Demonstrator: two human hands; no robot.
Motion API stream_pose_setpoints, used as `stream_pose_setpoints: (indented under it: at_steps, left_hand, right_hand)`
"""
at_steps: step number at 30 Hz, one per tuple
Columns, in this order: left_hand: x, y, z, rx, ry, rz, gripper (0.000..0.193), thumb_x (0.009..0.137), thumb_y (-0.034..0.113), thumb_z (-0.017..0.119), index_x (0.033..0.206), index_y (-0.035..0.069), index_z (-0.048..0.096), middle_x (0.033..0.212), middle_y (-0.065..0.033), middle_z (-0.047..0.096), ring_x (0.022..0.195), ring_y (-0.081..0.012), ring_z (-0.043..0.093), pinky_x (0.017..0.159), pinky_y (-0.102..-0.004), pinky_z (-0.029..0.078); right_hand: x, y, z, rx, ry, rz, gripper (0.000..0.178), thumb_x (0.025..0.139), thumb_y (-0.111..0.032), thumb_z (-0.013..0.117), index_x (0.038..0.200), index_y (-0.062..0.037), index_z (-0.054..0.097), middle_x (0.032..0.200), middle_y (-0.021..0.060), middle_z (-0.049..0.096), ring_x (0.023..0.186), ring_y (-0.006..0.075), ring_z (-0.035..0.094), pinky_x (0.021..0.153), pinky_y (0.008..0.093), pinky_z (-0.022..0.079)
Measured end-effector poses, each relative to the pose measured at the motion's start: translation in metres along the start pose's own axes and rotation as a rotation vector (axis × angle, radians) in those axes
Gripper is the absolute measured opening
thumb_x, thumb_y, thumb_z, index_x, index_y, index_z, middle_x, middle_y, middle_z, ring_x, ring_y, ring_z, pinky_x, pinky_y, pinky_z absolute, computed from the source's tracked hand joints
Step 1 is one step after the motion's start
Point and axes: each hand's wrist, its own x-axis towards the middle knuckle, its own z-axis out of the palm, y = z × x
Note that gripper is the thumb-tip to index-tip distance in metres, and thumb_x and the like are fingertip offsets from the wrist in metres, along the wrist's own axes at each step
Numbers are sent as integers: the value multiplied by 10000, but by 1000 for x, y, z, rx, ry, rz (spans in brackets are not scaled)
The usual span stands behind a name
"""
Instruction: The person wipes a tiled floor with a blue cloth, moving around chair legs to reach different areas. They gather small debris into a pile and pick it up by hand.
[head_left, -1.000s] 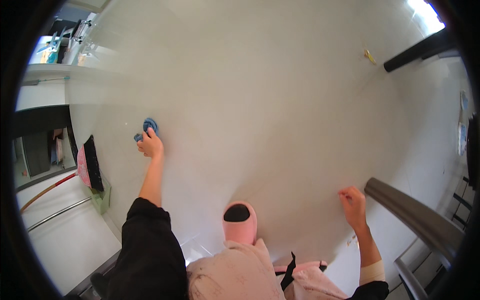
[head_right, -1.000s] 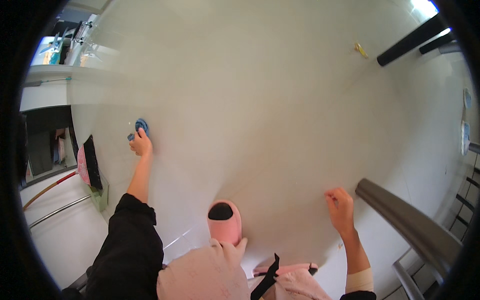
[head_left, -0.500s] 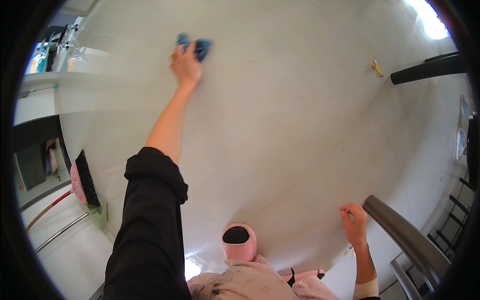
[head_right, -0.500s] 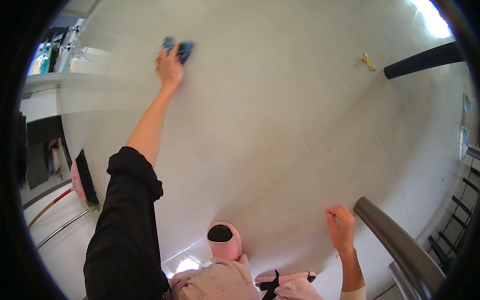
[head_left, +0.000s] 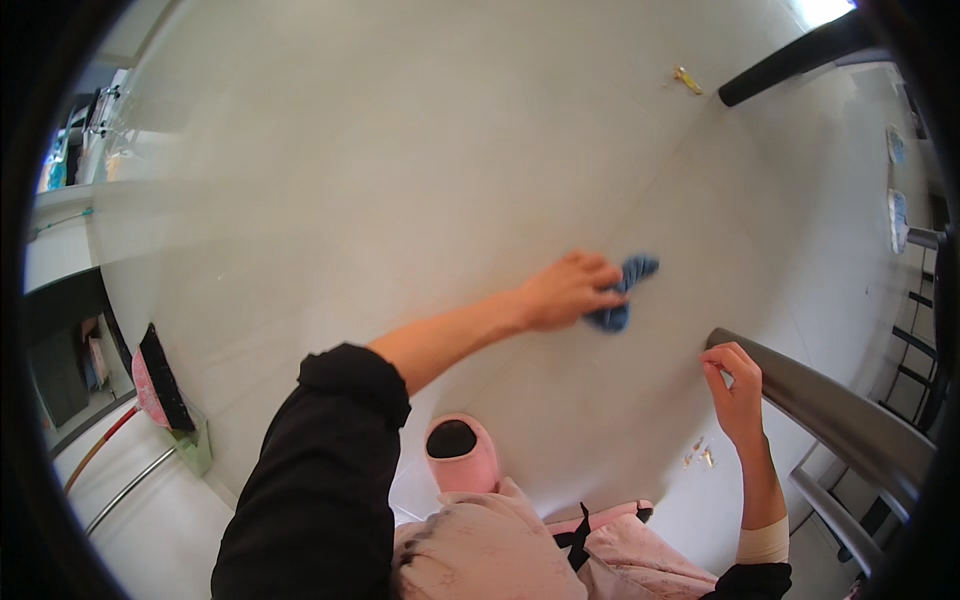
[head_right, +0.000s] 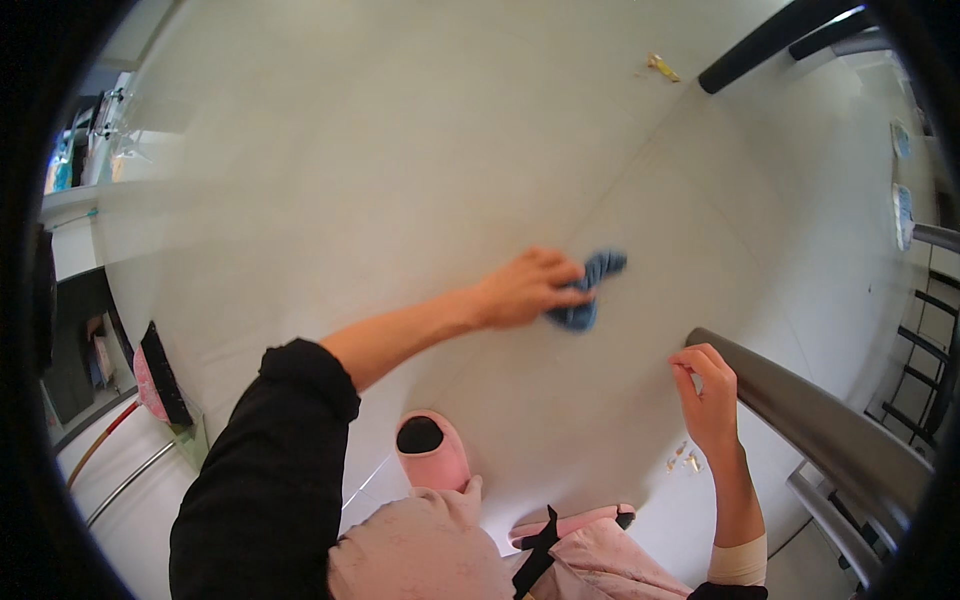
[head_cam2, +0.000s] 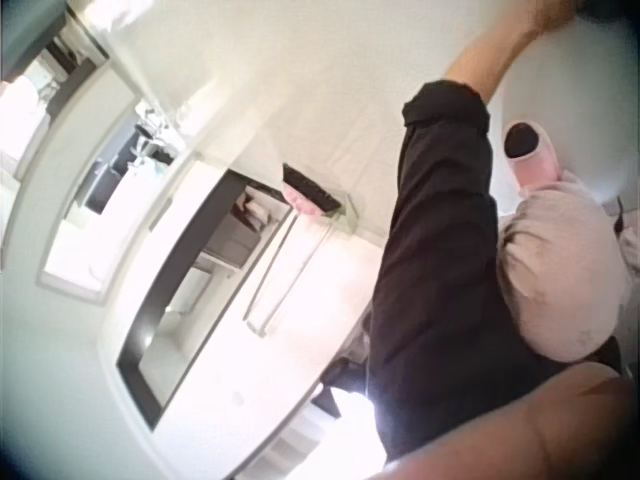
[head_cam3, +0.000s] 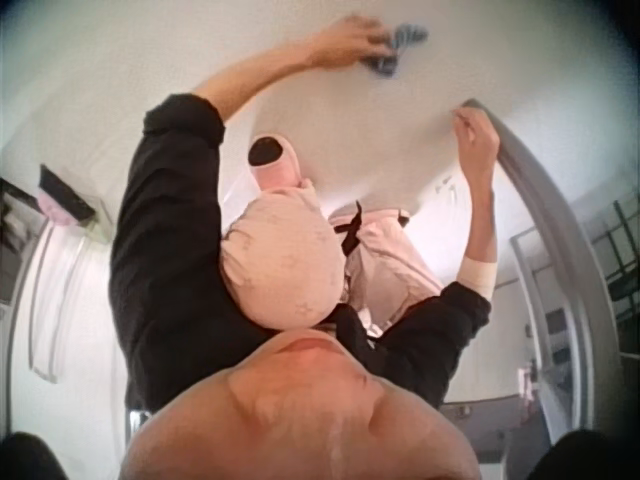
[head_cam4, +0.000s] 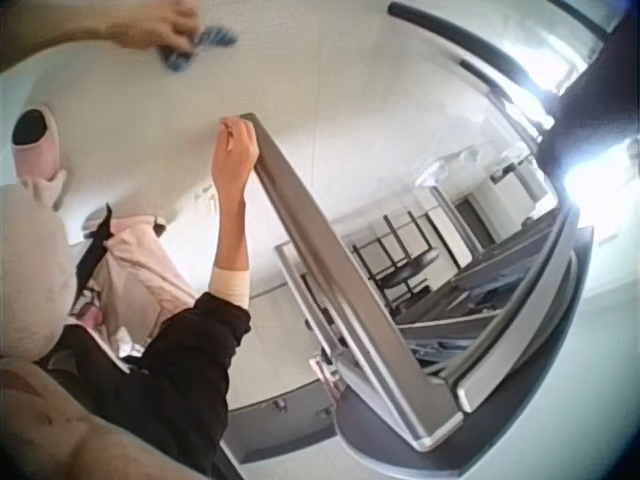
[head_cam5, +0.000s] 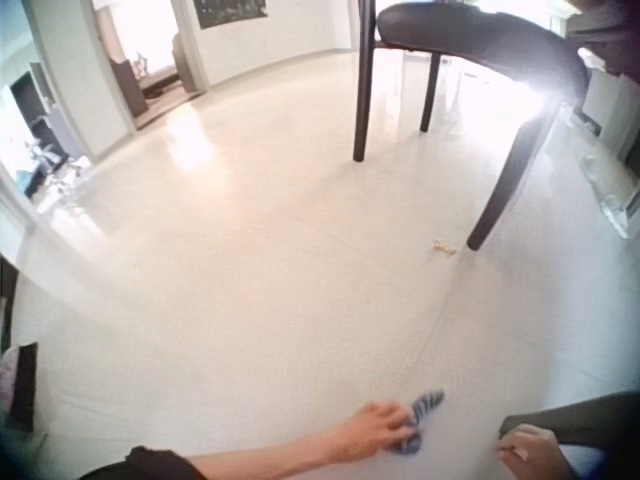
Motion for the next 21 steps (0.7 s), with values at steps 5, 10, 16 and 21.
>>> stream_pose_setpoints:
  at_steps: [5,10,16,21]
  left_hand:
    - [-20,40,-11,-658,252,-400,376,716,-90,475,1021,98,589,1053,-61,516,955,-194,470,861,-296,347]
    - [-36,5,-96,-584,859,-913,359,821,-55,397,1077,100,594,764,58,437,632,-37,299,592,-164,301]
    - [-184,-115,-169,448,996,-1285,329,872,167,399,1165,109,537,1147,-183,439,1020,-290,450,904,-368,355]
    - [-226,-164,-160,637,671,-1566,472,906,298,363,1301,40,350,1369,-246,218,1260,-367,214,1026,-417,209]
  right_hand:
    - [-9,4,-4,-30,24,-29,44,762,35,541,804,39,555,763,103,546,670,208,538,621,265,437]
    - [-16,24,25,-68,-16,55,409,720,75,540,1117,-20,503,1132,145,471,1045,269,463,824,328,412]
    - [33,39,60,-205,106,99,682,728,21,593,1331,-60,283,1404,187,163,1279,371,190,987,407,299]
    - [82,61,57,-249,196,250,766,715,-62,660,1351,-57,233,1416,202,118,1306,377,106,1036,425,224]
